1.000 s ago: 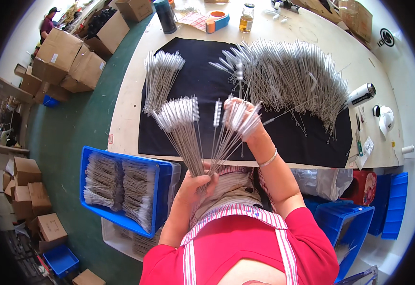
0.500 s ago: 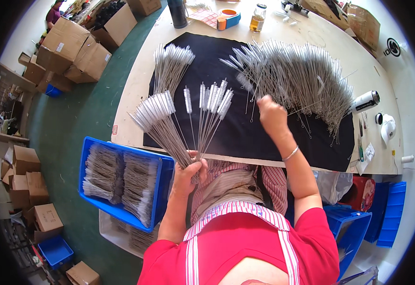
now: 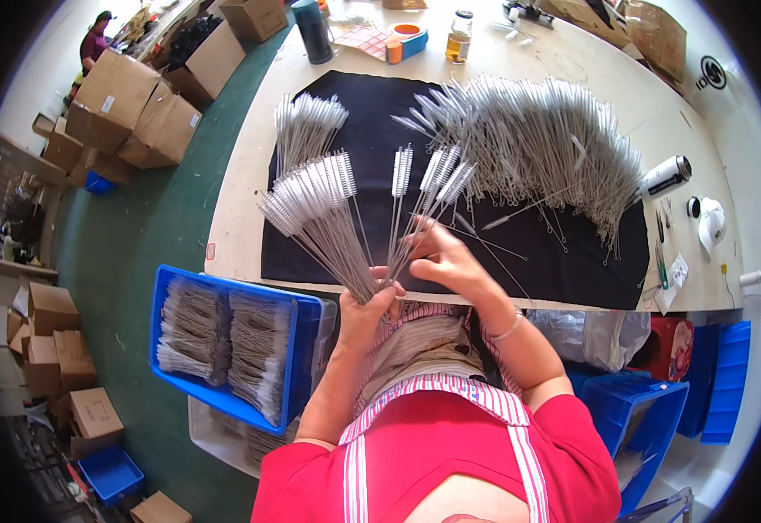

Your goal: The person repeatedly picks up bundles of wire brushes from a blue bin, separates them into smaller groups, and places them on a black mat on the table. They occasionally use a ruler to measure the brushes and transfer sorted bundles between the bin and the mat.

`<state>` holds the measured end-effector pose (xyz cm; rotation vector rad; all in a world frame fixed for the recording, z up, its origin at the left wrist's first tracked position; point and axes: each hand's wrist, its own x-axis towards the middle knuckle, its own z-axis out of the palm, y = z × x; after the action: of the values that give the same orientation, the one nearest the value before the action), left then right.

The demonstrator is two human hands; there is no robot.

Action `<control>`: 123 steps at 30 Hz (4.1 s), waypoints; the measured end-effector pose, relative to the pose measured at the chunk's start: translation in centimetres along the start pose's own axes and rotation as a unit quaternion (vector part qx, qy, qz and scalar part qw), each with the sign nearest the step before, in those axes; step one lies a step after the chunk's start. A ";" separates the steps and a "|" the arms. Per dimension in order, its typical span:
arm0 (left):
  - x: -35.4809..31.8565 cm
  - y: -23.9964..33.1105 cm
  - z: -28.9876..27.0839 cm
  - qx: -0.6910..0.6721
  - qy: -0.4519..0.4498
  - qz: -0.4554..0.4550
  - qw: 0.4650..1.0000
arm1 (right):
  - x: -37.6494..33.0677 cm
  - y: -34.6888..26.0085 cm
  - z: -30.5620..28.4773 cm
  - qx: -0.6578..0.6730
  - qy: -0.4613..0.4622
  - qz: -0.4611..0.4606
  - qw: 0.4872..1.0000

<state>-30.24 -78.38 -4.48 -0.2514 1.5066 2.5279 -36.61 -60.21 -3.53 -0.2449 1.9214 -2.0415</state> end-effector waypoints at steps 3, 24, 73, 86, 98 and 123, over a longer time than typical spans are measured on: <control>0.1 -0.2 0.2 -0.011 -0.039 0.002 0.999 | 0.9 -1.9 4.2 0.232 0.004 0.086 0.969; 1.1 -2.0 0.0 -0.046 -0.063 -0.019 0.997 | 2.2 2.0 4.8 0.253 0.160 0.054 0.953; 0.7 -3.8 -1.3 0.131 0.054 0.092 0.986 | 2.5 -3.3 3.7 -0.179 0.288 -0.129 0.932; 0.2 -3.8 -2.1 0.023 0.034 0.027 0.999 | 2.0 -11.6 -0.9 0.190 0.309 -0.393 0.845; 1.4 -4.0 -1.3 0.103 0.070 0.066 0.990 | 4.4 -1.6 5.2 -0.195 0.267 -0.173 0.928; 2.2 -4.5 -1.3 0.100 0.141 0.100 0.980 | 4.9 -3.5 -9.2 -0.364 0.157 0.004 0.918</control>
<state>-31.17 -77.25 -9.39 -0.4673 1.9701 2.5482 -44.79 -53.17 -1.27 -0.0729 2.8159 -1.3208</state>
